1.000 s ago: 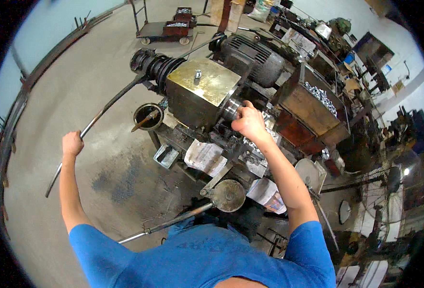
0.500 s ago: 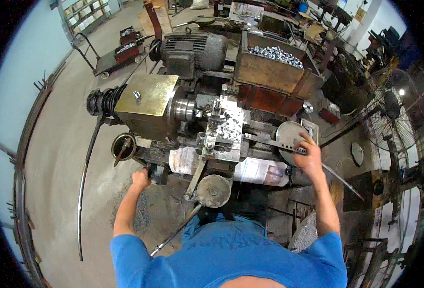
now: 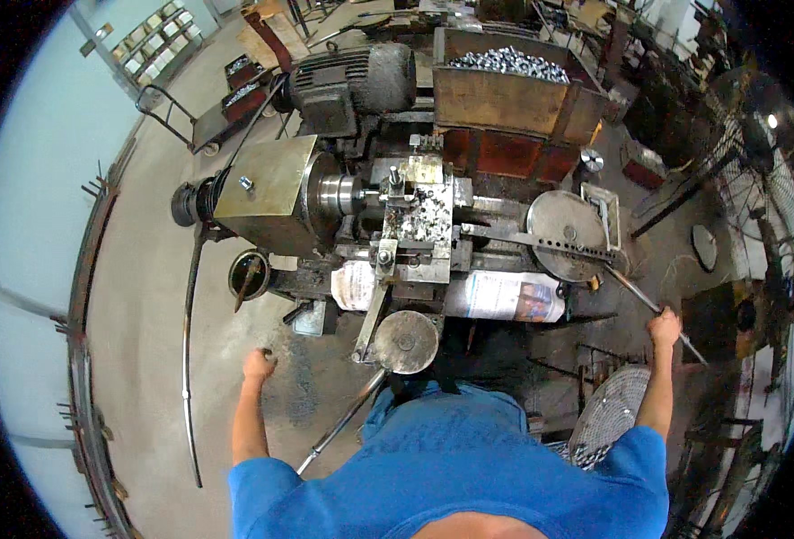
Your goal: The person operates a metal lathe to process small components, using hand levers to control the machine, handling metal pieces from a tray, and placing finished items into a container.
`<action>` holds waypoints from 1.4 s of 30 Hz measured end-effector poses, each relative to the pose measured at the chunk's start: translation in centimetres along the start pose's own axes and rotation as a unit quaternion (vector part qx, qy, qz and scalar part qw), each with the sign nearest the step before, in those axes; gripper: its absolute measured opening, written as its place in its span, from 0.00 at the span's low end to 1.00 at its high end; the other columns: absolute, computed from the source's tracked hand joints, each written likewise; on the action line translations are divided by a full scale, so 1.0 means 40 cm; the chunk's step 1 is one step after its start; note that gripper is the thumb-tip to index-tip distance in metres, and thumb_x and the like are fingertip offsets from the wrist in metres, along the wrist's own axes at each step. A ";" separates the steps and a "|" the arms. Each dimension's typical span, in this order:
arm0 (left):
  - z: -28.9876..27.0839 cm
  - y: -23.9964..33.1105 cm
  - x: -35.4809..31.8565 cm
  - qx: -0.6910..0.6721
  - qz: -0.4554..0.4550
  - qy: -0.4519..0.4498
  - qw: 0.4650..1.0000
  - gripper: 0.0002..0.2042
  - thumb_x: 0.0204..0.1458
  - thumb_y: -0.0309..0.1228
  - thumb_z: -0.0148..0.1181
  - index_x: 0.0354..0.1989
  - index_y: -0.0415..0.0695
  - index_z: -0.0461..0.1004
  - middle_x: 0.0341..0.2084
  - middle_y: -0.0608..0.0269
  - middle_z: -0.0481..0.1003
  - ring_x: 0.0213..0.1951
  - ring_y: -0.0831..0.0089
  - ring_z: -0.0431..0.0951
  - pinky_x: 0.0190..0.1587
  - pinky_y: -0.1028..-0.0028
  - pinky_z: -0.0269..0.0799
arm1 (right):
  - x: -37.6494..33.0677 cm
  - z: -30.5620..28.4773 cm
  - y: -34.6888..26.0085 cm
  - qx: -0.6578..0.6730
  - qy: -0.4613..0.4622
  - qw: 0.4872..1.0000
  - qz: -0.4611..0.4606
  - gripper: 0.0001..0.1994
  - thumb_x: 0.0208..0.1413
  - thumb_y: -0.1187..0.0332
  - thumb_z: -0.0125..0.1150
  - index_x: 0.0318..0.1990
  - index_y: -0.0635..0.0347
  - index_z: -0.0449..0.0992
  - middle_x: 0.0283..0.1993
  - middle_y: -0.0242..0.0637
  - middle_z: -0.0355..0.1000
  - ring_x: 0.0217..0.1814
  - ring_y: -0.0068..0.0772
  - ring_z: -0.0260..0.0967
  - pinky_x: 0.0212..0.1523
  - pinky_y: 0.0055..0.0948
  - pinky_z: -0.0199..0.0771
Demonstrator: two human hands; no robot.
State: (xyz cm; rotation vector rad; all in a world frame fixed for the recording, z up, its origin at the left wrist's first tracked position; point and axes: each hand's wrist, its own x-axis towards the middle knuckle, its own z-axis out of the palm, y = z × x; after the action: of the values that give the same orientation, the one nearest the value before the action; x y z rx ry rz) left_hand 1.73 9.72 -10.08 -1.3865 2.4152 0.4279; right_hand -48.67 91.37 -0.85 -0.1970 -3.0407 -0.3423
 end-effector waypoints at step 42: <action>0.223 0.293 0.171 0.026 -0.017 0.205 0.978 0.21 0.46 0.49 0.51 0.30 0.41 0.71 0.27 0.47 0.75 0.33 0.50 0.75 0.35 0.58 0.70 | -0.076 -0.175 -0.235 0.120 0.161 0.979 -0.039 0.33 0.30 0.63 0.57 0.52 0.55 0.65 0.52 0.43 0.64 0.54 0.47 0.58 0.55 0.46 0.54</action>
State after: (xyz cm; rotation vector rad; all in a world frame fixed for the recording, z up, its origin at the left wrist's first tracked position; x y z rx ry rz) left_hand -10.58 13.74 -19.86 -1.6228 2.6901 0.0696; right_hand -46.53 80.32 3.67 -0.0048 -2.7384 -0.0063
